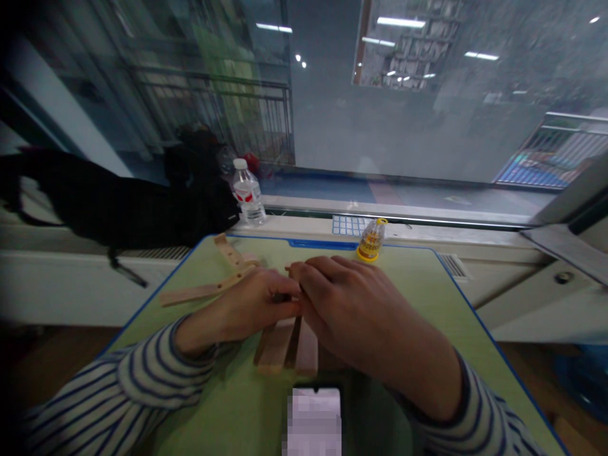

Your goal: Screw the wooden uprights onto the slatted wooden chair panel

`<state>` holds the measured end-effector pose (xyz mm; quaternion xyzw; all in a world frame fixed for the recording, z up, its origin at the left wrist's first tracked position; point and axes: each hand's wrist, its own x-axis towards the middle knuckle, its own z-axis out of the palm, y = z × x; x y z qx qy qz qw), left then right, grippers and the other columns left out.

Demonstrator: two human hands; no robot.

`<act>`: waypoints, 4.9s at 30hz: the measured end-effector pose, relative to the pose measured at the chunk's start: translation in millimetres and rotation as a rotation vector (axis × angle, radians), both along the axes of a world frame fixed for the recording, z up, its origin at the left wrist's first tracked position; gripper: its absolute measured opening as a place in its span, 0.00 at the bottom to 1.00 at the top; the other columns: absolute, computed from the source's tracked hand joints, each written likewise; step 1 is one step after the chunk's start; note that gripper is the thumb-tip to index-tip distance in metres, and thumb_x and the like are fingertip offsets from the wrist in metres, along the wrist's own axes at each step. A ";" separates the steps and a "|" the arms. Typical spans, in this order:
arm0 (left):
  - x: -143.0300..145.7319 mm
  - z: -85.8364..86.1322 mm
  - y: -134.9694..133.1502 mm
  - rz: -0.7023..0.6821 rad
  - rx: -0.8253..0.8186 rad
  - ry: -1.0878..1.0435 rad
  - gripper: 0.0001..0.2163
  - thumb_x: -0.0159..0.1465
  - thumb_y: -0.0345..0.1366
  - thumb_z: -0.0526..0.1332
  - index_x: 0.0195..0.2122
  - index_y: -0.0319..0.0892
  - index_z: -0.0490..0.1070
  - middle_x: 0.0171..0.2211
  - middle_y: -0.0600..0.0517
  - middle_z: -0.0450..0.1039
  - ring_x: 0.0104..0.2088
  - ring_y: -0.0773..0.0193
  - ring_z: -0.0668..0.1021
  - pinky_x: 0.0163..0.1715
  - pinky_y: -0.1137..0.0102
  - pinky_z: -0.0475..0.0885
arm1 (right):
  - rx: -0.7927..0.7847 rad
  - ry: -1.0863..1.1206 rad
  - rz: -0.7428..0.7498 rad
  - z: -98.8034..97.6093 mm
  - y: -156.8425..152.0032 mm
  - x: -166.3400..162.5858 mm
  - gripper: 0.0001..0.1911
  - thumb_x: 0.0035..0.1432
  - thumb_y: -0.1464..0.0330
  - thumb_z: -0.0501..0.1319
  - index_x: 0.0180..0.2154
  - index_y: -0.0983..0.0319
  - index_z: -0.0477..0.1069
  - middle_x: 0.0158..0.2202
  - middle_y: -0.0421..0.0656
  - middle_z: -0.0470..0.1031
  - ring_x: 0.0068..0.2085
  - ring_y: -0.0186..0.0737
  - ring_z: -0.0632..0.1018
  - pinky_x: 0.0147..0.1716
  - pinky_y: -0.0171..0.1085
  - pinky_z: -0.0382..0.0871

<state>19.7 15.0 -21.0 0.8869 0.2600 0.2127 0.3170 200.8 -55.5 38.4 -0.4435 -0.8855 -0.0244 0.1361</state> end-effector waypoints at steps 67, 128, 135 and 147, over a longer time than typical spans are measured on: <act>4.7 1.0 -9.8 0.090 -0.083 0.048 0.08 0.63 0.38 0.59 0.37 0.44 0.77 0.28 0.56 0.75 0.28 0.69 0.73 0.26 0.76 0.61 | 0.168 -0.150 -0.088 -6.3 -0.9 -2.1 0.13 0.58 0.70 0.60 0.46 0.65 0.68 0.39 0.47 0.76 0.37 0.43 0.77 0.34 0.40 0.69; 2.5 -6.3 1.1 -0.096 -0.147 -0.046 0.08 0.66 0.33 0.56 0.43 0.43 0.74 0.34 0.56 0.76 0.34 0.69 0.74 0.34 0.76 0.64 | 0.206 -0.142 -0.061 -7.9 0.2 0.3 0.16 0.60 0.70 0.59 0.49 0.65 0.66 0.39 0.45 0.76 0.37 0.46 0.78 0.32 0.41 0.69; 0.0 -7.3 4.6 -0.139 -0.161 -0.052 0.09 0.66 0.33 0.55 0.42 0.42 0.74 0.32 0.57 0.74 0.33 0.70 0.73 0.33 0.77 0.64 | 0.271 -0.186 -0.134 -10.0 -3.6 -11.1 0.13 0.54 0.72 0.63 0.43 0.66 0.69 0.34 0.44 0.75 0.32 0.46 0.77 0.27 0.41 0.69; 3.2 6.3 -8.3 0.069 -0.094 0.044 0.07 0.61 0.36 0.61 0.38 0.45 0.78 0.28 0.57 0.76 0.27 0.69 0.73 0.27 0.76 0.62 | 0.231 -0.183 -0.134 -9.3 -3.1 -10.8 0.13 0.55 0.72 0.62 0.44 0.65 0.68 0.34 0.43 0.75 0.33 0.46 0.77 0.29 0.41 0.68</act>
